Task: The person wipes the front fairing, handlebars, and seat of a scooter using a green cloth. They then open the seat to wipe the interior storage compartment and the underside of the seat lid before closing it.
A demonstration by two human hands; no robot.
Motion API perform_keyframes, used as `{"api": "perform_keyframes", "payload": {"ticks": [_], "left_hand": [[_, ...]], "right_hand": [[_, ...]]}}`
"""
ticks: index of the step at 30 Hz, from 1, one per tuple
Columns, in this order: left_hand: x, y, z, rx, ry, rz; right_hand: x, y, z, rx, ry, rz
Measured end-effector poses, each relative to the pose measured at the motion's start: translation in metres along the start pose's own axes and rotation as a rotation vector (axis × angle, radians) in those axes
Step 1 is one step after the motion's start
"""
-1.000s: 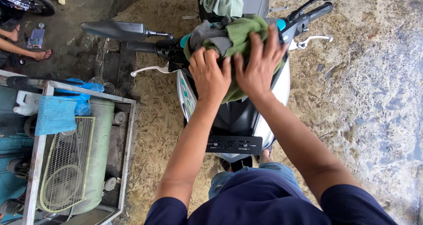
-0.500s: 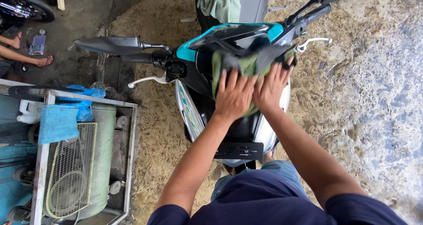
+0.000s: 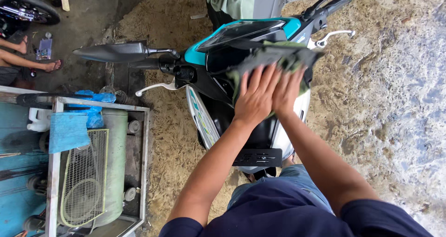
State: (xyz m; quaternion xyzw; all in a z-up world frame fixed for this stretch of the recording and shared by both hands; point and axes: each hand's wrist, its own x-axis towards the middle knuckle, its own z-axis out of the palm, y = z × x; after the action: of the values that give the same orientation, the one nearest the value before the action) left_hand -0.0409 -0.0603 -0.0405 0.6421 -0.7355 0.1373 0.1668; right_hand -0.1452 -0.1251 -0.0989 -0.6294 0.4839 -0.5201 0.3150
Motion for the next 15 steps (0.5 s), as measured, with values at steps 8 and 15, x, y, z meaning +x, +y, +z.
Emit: {"api": "perform_keyframes", "payload": {"ticks": [8,15], "left_hand": [[-0.023,-0.017,-0.029,-0.103,-0.146,0.17],[0.049,-0.005,-0.024,-0.01,-0.018,0.114]], "right_hand": [[-0.053,0.01,0.015,0.463,0.0,0.298],[0.045,0.026,0.005,1.234,0.217,0.622]]}}
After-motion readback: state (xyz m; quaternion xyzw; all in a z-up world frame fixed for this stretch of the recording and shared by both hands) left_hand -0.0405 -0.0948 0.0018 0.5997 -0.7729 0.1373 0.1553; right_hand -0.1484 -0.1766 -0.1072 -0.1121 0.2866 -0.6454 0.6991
